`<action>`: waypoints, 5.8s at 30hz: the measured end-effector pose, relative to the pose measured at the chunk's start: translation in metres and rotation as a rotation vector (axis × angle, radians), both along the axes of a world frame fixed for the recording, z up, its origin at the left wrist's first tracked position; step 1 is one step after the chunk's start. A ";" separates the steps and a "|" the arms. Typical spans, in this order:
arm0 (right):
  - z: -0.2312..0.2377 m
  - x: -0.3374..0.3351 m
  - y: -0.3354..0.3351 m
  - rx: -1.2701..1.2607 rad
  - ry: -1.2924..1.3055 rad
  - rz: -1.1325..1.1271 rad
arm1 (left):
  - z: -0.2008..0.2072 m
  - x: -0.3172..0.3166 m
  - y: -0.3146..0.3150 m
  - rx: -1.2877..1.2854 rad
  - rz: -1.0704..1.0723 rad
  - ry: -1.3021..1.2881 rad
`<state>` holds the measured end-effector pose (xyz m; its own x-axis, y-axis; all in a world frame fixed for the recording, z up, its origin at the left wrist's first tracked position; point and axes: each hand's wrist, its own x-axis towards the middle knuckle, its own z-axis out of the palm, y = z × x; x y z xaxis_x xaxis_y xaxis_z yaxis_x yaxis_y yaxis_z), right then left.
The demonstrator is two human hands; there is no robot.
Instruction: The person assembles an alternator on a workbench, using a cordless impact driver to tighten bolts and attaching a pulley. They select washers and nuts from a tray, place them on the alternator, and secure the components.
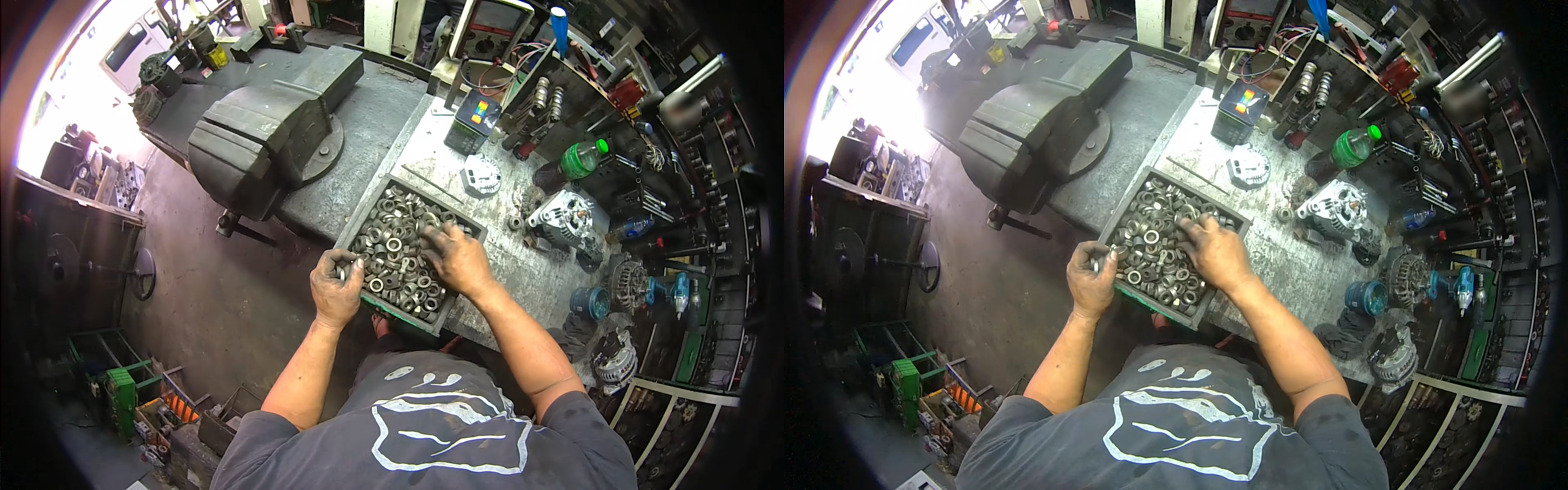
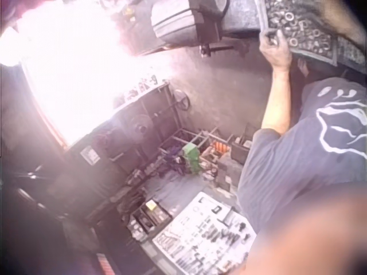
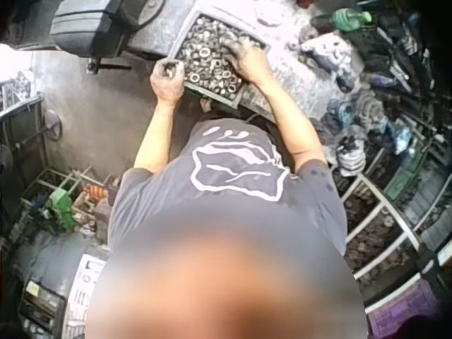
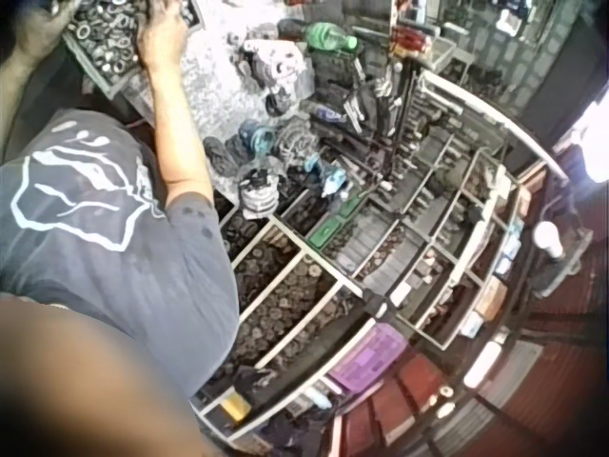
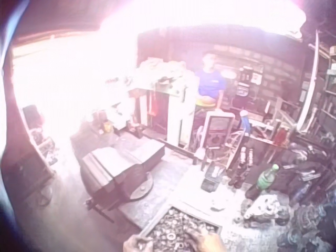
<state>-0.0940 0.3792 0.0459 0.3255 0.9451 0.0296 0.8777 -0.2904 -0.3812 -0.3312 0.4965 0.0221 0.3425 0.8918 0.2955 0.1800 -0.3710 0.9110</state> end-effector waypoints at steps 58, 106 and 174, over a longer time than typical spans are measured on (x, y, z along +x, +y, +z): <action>0.009 -0.001 0.118 -0.247 -0.162 0.232 | -0.011 -0.014 0.023 -0.443 -0.149 -0.209; 0.052 0.021 0.041 0.003 1.406 -0.357 | -0.016 -0.015 0.026 -0.392 -0.164 -0.183; -0.097 0.216 -0.776 0.878 0.775 -0.986 | 0.087 0.431 -0.682 1.069 -1.334 0.671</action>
<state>0.1217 -0.3965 -0.0513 0.9919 0.1249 -0.0215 -0.0134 -0.0652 -0.9978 0.0996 -0.1855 0.1088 0.8675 -0.4970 0.0176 -0.4952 -0.8599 0.1240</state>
